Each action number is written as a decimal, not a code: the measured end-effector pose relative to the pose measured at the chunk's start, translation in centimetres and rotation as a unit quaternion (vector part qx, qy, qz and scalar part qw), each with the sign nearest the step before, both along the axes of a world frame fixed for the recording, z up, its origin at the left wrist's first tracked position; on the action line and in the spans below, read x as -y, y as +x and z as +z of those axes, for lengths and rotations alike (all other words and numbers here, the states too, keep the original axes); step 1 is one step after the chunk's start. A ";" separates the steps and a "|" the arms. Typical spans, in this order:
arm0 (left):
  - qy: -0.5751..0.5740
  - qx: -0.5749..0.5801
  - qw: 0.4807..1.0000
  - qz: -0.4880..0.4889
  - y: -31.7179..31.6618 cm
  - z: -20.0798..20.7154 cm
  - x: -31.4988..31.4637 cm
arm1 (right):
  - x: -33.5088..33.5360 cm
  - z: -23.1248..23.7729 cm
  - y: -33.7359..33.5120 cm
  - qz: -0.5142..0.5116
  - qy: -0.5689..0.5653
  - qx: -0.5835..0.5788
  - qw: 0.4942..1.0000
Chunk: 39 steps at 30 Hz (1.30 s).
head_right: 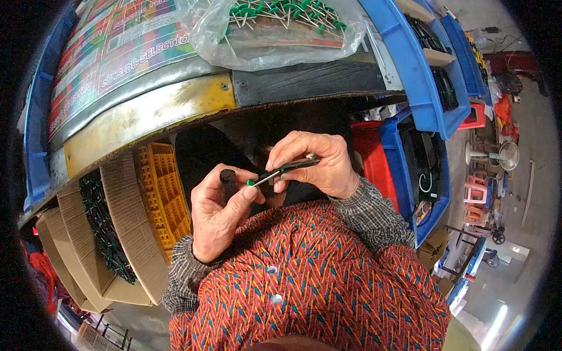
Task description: The person assembles small electronic components by hand, inserting green wired sensors into black plastic housings.
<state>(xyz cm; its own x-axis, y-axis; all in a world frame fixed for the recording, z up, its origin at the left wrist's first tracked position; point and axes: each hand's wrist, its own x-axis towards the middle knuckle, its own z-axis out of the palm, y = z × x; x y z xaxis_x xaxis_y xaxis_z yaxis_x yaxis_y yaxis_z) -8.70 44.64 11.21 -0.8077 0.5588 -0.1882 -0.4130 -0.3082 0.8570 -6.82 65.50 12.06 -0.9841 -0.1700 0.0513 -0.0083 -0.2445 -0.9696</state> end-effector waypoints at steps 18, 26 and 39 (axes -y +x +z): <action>0.002 0.041 0.999 -0.019 -0.1 0.5 0.2 | -0.2 0.3 -0.1 -0.009 0.101 -0.086 0.991; -0.010 0.031 0.999 -0.009 0.0 0.7 0.5 | 0.3 1.0 0.0 -0.009 0.097 -0.059 0.994; -0.042 -0.079 0.996 0.013 0.1 -0.1 0.7 | 0.7 1.5 -0.2 0.002 0.130 -0.065 0.989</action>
